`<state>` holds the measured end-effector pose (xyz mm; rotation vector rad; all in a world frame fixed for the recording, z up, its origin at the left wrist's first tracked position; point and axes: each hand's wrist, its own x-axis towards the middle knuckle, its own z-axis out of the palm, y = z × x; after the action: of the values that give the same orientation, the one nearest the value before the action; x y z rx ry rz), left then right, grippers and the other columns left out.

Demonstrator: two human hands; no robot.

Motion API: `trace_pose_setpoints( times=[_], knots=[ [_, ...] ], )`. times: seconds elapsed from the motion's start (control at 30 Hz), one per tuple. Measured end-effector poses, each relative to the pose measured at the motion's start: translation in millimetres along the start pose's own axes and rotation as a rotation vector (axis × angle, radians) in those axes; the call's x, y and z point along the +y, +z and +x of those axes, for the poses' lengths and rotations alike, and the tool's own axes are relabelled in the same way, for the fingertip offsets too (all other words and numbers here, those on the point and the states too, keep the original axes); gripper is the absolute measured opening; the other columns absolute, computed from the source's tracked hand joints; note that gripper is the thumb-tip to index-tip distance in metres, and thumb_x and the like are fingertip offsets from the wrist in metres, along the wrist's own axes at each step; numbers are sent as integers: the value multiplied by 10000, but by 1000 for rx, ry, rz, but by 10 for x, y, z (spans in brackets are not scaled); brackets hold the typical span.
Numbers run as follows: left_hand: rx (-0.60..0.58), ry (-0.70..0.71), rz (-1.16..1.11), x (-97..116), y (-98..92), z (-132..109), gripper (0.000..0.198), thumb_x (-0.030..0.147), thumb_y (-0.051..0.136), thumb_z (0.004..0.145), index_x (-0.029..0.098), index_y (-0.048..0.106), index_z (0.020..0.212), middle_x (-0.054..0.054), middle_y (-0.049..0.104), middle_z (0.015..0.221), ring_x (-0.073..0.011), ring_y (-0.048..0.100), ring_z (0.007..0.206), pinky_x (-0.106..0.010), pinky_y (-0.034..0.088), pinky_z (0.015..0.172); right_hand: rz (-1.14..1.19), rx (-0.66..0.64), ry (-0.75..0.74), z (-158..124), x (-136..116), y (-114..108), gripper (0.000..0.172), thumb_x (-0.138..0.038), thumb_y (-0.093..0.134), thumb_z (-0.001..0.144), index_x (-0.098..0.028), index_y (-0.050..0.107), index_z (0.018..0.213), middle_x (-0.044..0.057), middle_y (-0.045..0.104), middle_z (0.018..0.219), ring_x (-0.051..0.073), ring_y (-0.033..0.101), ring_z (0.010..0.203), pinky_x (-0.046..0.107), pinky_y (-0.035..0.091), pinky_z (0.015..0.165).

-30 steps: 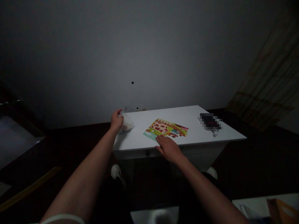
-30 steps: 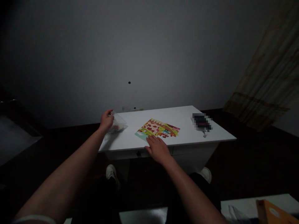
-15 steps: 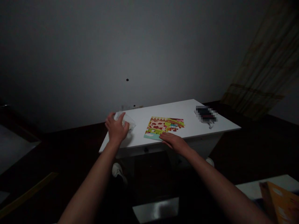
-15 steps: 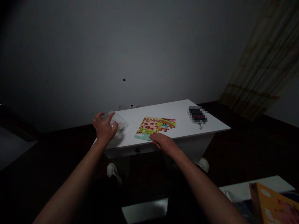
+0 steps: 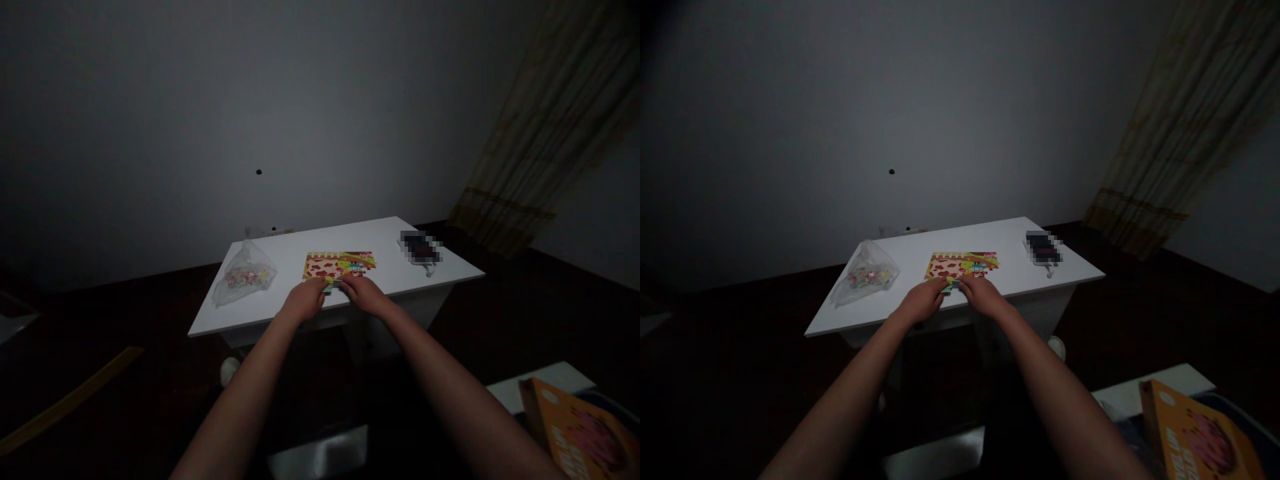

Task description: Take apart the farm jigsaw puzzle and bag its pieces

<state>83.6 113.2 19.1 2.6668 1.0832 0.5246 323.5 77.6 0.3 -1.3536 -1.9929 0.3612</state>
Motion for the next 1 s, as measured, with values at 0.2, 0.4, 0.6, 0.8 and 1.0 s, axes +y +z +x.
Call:
trace_pose_setpoints(
  times=[0.2,0.4,0.6,0.8,1.0],
  knots=[
    [132,-76,-166,-62,70,29,440,245,501,1089,245,716,1472,-130,759,1464,-307,722,1346,-483,552,1186,103,266,121,270,83,36,349,-293,502,1096,-215,819,1221,123,824,1286,301,741,1231,477,556,1110],
    [331,-86,-287,-208,118,19,489,142,482,1040,222,707,1467,-124,744,1467,-261,688,1373,-465,532,1218,-48,65,7,137,-38,148,355,-271,575,1080,-287,790,1361,88,797,1390,313,724,1294,523,529,1163],
    [258,-73,-132,-178,130,42,532,131,529,991,196,704,1488,-166,681,1551,-306,613,1473,-519,468,1280,-159,4,-58,100,-60,114,440,-202,621,1001,-236,754,1419,120,769,1438,338,714,1319,513,537,1141],
    [84,-43,-5,-17,34,2,496,189,584,1000,243,712,1476,-132,678,1580,-326,616,1476,-536,429,1300,-151,-24,-33,48,-80,110,491,-182,615,990,-277,716,1461,82,758,1467,307,713,1329,472,551,1127],
    [114,-73,41,150,45,-235,459,304,630,1062,302,678,1519,-133,649,1604,-373,594,1474,-581,459,1227,-152,-20,-68,-139,-120,77,500,-261,679,1001,-282,694,1501,91,737,1496,312,688,1365,489,543,1155]
  ],
)
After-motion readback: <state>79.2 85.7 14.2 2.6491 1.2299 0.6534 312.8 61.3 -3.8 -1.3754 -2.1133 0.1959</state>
